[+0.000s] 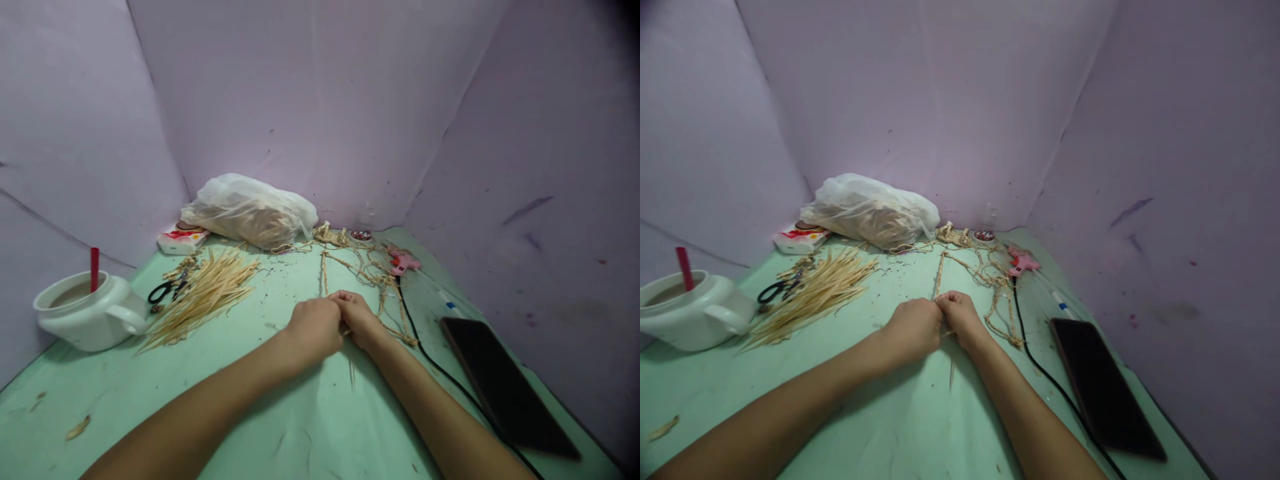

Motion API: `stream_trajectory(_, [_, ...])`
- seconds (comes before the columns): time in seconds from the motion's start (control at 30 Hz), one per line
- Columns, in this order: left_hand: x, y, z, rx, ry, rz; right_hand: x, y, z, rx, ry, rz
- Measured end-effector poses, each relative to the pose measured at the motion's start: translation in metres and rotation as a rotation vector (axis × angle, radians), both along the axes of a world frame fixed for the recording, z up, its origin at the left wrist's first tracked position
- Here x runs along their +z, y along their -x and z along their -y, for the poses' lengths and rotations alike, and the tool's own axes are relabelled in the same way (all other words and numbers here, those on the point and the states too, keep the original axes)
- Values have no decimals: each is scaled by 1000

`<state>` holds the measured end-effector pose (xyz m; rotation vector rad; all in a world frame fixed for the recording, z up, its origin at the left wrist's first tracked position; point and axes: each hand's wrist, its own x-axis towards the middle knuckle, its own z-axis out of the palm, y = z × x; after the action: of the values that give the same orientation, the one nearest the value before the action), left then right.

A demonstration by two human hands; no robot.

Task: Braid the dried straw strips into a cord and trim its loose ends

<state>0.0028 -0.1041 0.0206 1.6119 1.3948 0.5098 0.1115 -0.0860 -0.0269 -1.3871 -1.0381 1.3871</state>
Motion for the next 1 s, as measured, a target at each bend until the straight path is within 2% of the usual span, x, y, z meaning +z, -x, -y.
stream_trajectory(0.07, [6, 12, -15, 57, -24, 9, 0, -1, -1, 18, 6, 4])
stream_trajectory(0.13, [10, 20, -28, 177, 12, 81, -1, -2, -2, 41, 2, 15])
stream_trajectory(0.2, [7, 22, -36, 194, 89, 120, -1, -2, -3, 64, -5, 30])
stream_trajectory(0.33, [-6, 14, -39, 85, 297, 199, 0, -3, -3, 107, -33, 56])
stream_trajectory(0.43, [-12, 12, -41, 24, 365, 227, 0, -6, -4, 148, -59, 108])
stream_trajectory(0.63, [-17, 16, -48, 37, 278, 124, -2, -12, -8, 214, -206, 350])
stream_trajectory(0.83, [-36, 6, -49, 137, 110, 85, -1, -13, 0, 159, -419, 686])
stream_trajectory(0.9, [-40, 3, -47, 155, 84, 110, 4, -12, 4, 121, -442, 795])
stream_trajectory(1.0, [-38, -1, -44, 195, 108, 135, 12, -8, 11, 64, -377, 998])
